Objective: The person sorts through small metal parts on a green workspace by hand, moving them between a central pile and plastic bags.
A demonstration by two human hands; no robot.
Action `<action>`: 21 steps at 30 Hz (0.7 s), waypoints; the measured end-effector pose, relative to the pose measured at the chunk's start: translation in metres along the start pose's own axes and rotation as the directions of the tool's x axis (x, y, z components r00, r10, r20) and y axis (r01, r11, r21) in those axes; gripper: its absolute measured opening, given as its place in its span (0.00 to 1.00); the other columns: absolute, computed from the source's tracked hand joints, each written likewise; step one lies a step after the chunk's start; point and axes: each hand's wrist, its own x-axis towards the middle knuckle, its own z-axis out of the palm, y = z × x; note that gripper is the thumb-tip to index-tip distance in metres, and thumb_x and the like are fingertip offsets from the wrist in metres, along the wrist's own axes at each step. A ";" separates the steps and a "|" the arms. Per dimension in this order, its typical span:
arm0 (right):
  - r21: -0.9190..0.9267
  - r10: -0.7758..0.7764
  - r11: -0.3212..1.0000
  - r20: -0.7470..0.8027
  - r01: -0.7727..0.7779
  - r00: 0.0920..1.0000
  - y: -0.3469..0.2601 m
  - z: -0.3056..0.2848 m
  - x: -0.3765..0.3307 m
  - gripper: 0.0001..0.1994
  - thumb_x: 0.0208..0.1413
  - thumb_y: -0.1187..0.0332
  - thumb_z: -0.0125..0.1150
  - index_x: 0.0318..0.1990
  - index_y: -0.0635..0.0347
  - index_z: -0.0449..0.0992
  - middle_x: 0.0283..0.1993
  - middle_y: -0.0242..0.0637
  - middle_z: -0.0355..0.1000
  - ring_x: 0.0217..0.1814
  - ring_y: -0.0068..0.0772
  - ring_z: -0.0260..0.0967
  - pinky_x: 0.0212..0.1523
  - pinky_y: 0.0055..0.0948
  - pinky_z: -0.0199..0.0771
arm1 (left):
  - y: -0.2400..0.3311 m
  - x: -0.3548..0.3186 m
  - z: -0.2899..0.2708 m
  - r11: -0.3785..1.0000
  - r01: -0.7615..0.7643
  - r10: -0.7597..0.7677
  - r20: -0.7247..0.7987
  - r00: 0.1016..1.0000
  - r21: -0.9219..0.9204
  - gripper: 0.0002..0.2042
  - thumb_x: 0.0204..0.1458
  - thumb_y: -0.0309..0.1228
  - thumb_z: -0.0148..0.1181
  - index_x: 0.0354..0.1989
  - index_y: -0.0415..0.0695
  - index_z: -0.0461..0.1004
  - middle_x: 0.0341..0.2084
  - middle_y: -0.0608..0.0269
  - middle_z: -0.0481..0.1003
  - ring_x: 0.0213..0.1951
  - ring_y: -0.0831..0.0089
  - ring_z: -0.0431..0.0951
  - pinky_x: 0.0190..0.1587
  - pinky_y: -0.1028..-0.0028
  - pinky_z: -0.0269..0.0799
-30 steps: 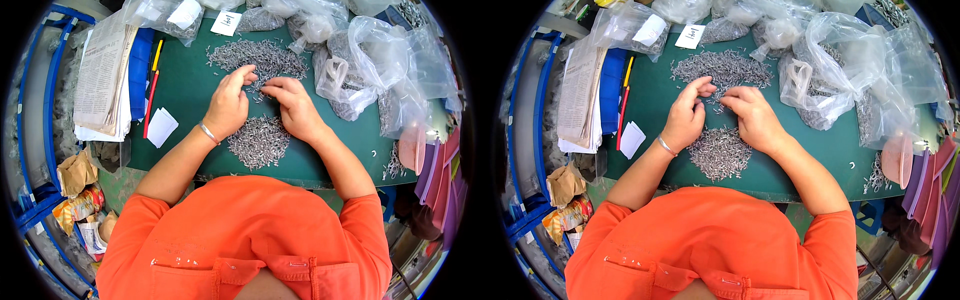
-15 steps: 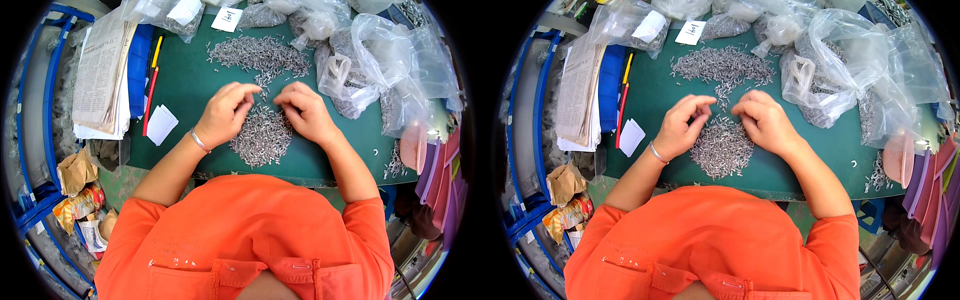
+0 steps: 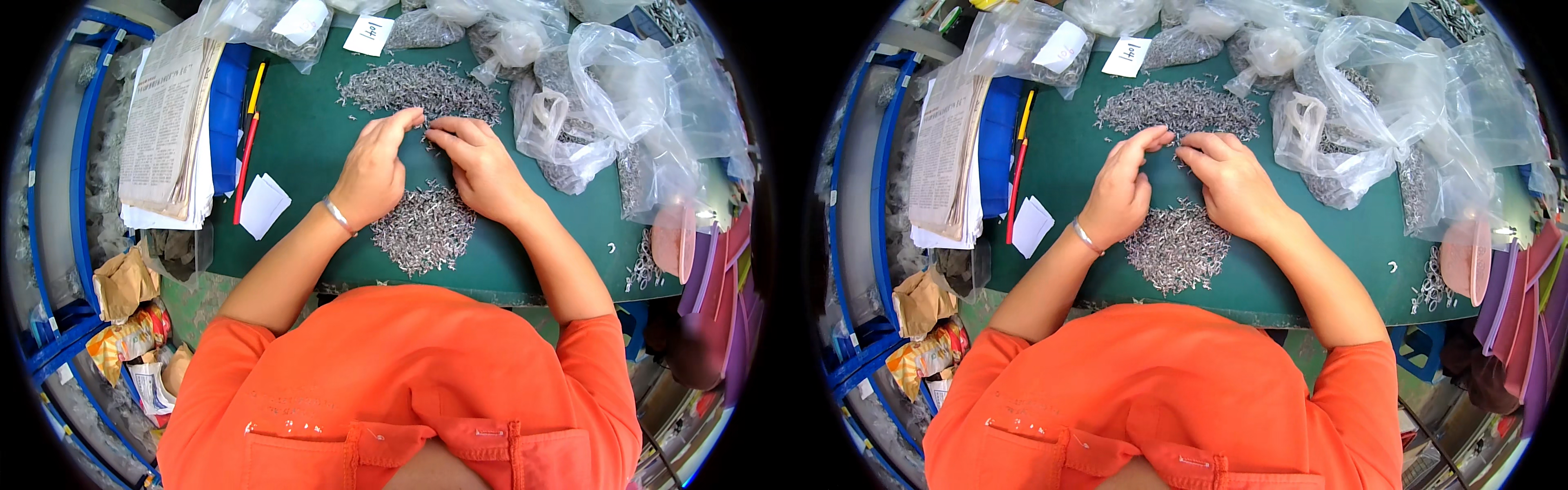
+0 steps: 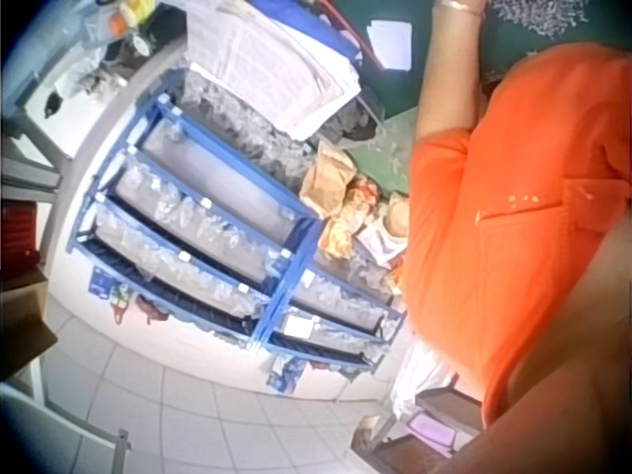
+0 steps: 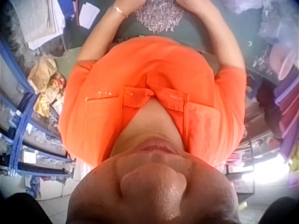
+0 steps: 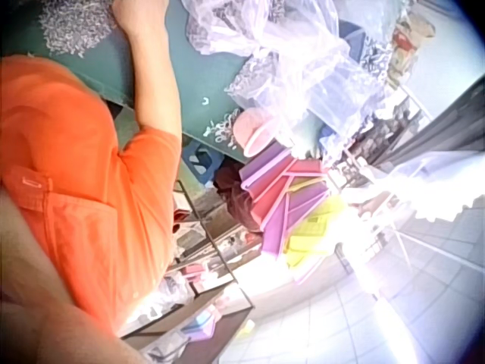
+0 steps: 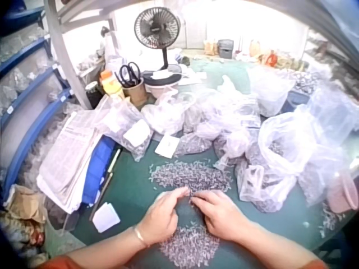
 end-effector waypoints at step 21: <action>0.191 0.047 0.980 0.045 -0.055 0.998 0.009 -0.008 -0.008 0.22 0.42 0.86 0.53 0.48 0.64 0.77 0.51 0.47 0.73 0.55 0.52 0.69 0.56 0.42 0.70 | 0.000 0.002 -0.005 0.984 0.142 -0.121 0.184 0.975 -0.103 0.30 0.43 0.09 0.45 0.59 0.39 0.68 0.43 0.54 0.78 0.49 0.57 0.76 0.55 0.63 0.71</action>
